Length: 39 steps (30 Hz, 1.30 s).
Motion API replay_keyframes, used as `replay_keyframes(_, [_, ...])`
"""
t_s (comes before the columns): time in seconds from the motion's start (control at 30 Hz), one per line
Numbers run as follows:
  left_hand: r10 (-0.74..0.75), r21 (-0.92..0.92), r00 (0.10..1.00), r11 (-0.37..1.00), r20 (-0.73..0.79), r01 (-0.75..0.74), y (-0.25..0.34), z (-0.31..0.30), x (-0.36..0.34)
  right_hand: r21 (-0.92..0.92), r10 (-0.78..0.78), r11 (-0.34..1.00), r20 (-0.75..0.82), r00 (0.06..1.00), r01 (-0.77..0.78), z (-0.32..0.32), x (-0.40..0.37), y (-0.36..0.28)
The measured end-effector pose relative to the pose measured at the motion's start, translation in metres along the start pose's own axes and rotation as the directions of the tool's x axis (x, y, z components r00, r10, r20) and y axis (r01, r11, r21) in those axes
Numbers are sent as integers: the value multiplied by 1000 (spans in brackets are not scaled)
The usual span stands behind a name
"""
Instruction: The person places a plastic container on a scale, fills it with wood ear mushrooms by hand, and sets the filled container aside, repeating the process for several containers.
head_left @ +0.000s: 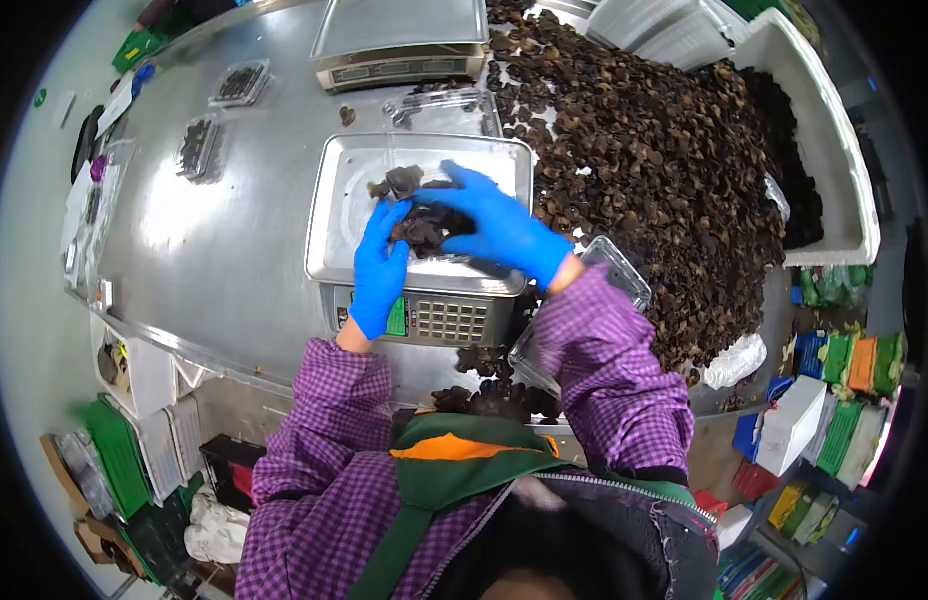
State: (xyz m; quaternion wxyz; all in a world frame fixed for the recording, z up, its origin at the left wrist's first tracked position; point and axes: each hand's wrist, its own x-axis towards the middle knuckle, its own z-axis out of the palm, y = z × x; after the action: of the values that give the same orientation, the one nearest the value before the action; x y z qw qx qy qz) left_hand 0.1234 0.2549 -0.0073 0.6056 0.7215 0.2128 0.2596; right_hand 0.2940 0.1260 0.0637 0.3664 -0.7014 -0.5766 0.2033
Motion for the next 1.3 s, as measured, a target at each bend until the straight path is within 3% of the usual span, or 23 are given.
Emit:
replay_keyframes(0.07, [24, 106, 999, 994, 27, -27, -7, -6, -1, 142, 134, 982, -39, 990, -127, -36, -14, -5])
replay_keyframes(0.13, [2, 110, 1000, 994, -8, -1, -2, -11, 0, 31, 117, 993, -310, 944, -113, -58, -35, 47])
replay_keyframes(0.17, [-15, 81, 1000, 997, -11, 15, -2, -14, 0, 89, 223, 975, -368, 903, -204, -73, -48, 72])
replay_keyframes(0.2, [-31, 52, 999, 998, -13, 31, 0, -17, 0, -29, 294, 940, -433, 852, -339, -86, -64, 95])
replay_keyframes(0.23, [-59, 72, 998, 996, -22, 60, 9, -20, -1, -277, 269, 846, -515, 814, -455, -94, -86, 133])
replay_keyframes(0.27, [-64, 74, 998, 995, -28, 66, 13, -24, -1, -336, 379, 685, -593, 711, -646, -95, -105, 155])
replay_keyframes(0.3, [-80, 77, 994, 993, -74, 86, 15, -29, 0, -450, 421, 562, -567, 708, -694, -92, -136, 206])
replay_keyframes(0.33, [-95, 81, 988, 991, -120, 105, 17, -34, 1, -324, 652, 521, -446, 613, -790, -90, -156, 232])
replay_keyframes(0.37, [-34, 172, 986, 983, -164, 62, 21, -40, 5, -335, 640, 518, -459, 616, -787, -89, -163, 225])
replay_keyframes(0.4, [-31, 178, 984, 982, -173, 62, 24, -45, 11, -265, 556, 617, -519, 649, -741, -90, -173, 241])
replay_keyframes(0.47, [239, 659, 964, 744, -115, -106, 27, -53, 19, -235, 552, 634, -530, 644, -737, -98, -169, 246])
replay_keyframes(0.53, [196, 725, 975, 686, -104, -60, 5, -60, 24, -193, 535, 648, -573, 621, -737, -101, -155, 219])
replay_keyframes(0.6, [124, 726, 992, 682, -3, -83, -7, -65, 32, -148, 475, 735, -583, 659, -661, -104, -144, 199])
replay_keyframes(0.63, [124, 727, 992, 681, -2, -83, -8, -67, 35, -58, 532, 760, -517, 671, -647, -106, -129, 169])
replay_keyframes(0.7, [-17, 529, 996, 846, -88, 61, -6, -67, 38, 27, 524, 814, -465, 714, -580, -99, -111, 129])
replay_keyframes(0.73, [-17, 527, 997, 848, -81, 58, -6, -64, 39, 113, 503, 855, -417, 757, -506, -97, -102, 113])
replay_keyframes(0.8, [-102, 213, 976, 967, -191, 142, -2, -57, 38, 290, 437, 893, -371, 820, -344, -91, -85, 84])
replay_keyframes(0.83, [-115, 212, 975, 965, -192, 156, 10, -52, 36, 216, 394, 917, -361, 845, -336, -91, -76, 65])
replay_keyframes(0.97, [-72, -28, 997, 997, -28, 71, 74, -26, 41, 455, 438, 851, -338, 833, -263, -69, -36, 5])
replay_keyframes(1.0, [-80, -51, 997, 996, -8, 80, 80, -22, 41, 594, 481, 770, -301, 824, -233, -61, -28, -5])
replay_keyframes(1.2, [-66, -148, 990, 985, 126, 85, 72, -1, 43, 483, 393, 859, -412, 822, -168, -8, 11, 3])
replay_keyframes(1.3, [-111, -95, 982, 987, 155, 127, 67, 5, 41, 442, 313, 891, -427, 848, -107, 3, 14, 8])
